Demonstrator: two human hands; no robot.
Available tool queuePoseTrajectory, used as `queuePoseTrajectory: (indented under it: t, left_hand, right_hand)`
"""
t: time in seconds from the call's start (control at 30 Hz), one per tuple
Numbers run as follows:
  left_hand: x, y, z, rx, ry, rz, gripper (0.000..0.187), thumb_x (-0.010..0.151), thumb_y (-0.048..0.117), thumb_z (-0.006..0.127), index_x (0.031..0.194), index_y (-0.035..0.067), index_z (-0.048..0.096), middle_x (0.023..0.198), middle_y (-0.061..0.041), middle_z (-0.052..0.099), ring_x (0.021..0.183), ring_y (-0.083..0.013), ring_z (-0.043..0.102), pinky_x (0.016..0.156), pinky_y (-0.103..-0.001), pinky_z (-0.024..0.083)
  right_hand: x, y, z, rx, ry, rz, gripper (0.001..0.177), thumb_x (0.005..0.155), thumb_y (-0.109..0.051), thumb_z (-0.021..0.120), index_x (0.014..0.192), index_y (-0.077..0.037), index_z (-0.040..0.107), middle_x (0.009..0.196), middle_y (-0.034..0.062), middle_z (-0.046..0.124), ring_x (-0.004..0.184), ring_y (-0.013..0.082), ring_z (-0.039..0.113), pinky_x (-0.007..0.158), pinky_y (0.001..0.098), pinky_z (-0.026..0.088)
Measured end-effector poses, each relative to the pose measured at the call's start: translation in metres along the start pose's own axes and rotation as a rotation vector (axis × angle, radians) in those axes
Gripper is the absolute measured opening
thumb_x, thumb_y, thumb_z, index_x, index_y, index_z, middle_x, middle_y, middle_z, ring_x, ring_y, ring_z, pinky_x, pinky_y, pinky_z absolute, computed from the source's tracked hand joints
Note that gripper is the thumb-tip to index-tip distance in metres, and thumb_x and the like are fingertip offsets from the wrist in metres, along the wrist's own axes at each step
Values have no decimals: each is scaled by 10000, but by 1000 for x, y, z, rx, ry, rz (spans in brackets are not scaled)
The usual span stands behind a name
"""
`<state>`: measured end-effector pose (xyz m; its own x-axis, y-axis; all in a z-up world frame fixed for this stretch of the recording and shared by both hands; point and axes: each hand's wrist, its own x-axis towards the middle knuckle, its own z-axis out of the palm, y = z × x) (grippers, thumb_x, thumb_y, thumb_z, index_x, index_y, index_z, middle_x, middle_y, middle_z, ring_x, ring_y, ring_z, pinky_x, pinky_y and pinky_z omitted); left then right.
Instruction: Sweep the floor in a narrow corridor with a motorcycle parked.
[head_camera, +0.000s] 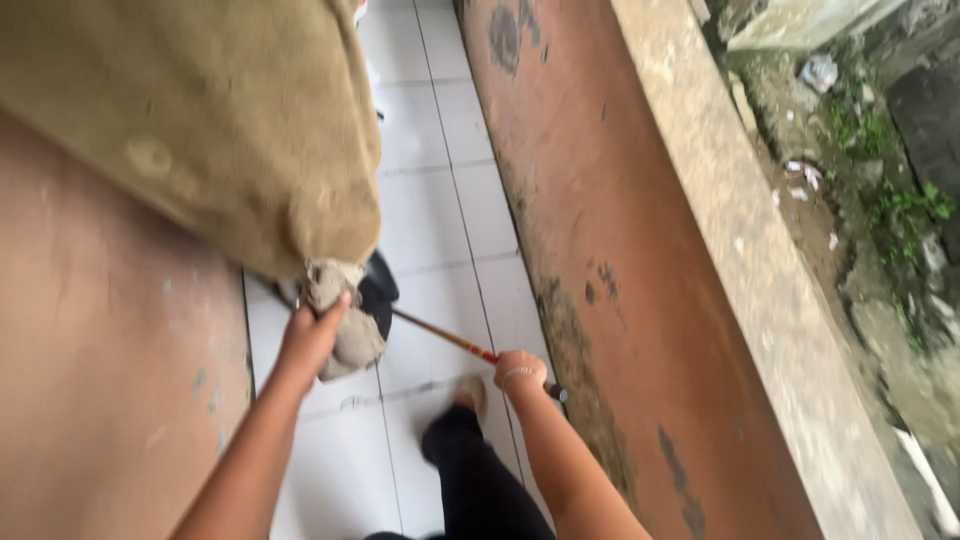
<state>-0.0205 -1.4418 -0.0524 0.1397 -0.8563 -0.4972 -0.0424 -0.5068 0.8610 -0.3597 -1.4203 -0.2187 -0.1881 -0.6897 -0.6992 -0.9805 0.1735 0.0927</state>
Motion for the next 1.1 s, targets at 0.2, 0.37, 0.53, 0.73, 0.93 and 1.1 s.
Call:
queuePoseTrajectory:
  t: [0.2,0.37,0.53,0.73,0.93,1.1]
  left_hand:
    - [86,45,73,-2,11,-25,554,942,388,647,1397,77,596,1372,-66,654,1270,-180,592,1068,-336,427]
    - [133,77,94,-127,34,53,545,941,368,635,1396,73,582,1371,-69,657,1266,-187,594,1059,-332,441]
    - [190,108,98,-112,99,29,531,954,362,630,1403,87,567,1349,-53,658,1241,-163,591,1040,-320,437]
    - [303,156,132,-244,171,153,503,948,354,667,1337,39,627,1289,-60,697,1193,-159,624,1010,-308,463]
    - [398,250,148,-130,56,147,502,934,360,655,1344,73,612,1249,-44,704,1158,-148,627,986,-294,473]
    - [485,286,139,-96,26,394,495,942,361,670,1310,35,618,1227,-63,714,1156,-165,638,1010,-306,465]
  right_hand:
    - [75,48,-152,-236,35,-40,279,950,-253,640,1209,-232,742,1231,53,722,1175,259,687,936,400,575]
    - [156,84,-200,-202,133,33,285,1011,-245,533,1200,-208,744,1214,59,738,1130,274,718,887,404,606]
    - [207,78,-201,3,190,93,320,1024,-255,511,1200,-153,758,1195,126,751,1096,331,731,893,438,608]
    - [224,13,-277,175,44,-38,379,1001,-423,510,1278,-245,696,1186,164,723,1114,379,676,976,496,540]
    - [309,-81,-325,3,-261,-217,353,1015,-380,539,1345,-338,658,1160,73,726,1085,283,713,913,422,556]
    - [385,-86,-397,-320,26,-231,321,1039,-233,534,1332,-304,644,1236,9,704,1150,232,687,883,407,583]
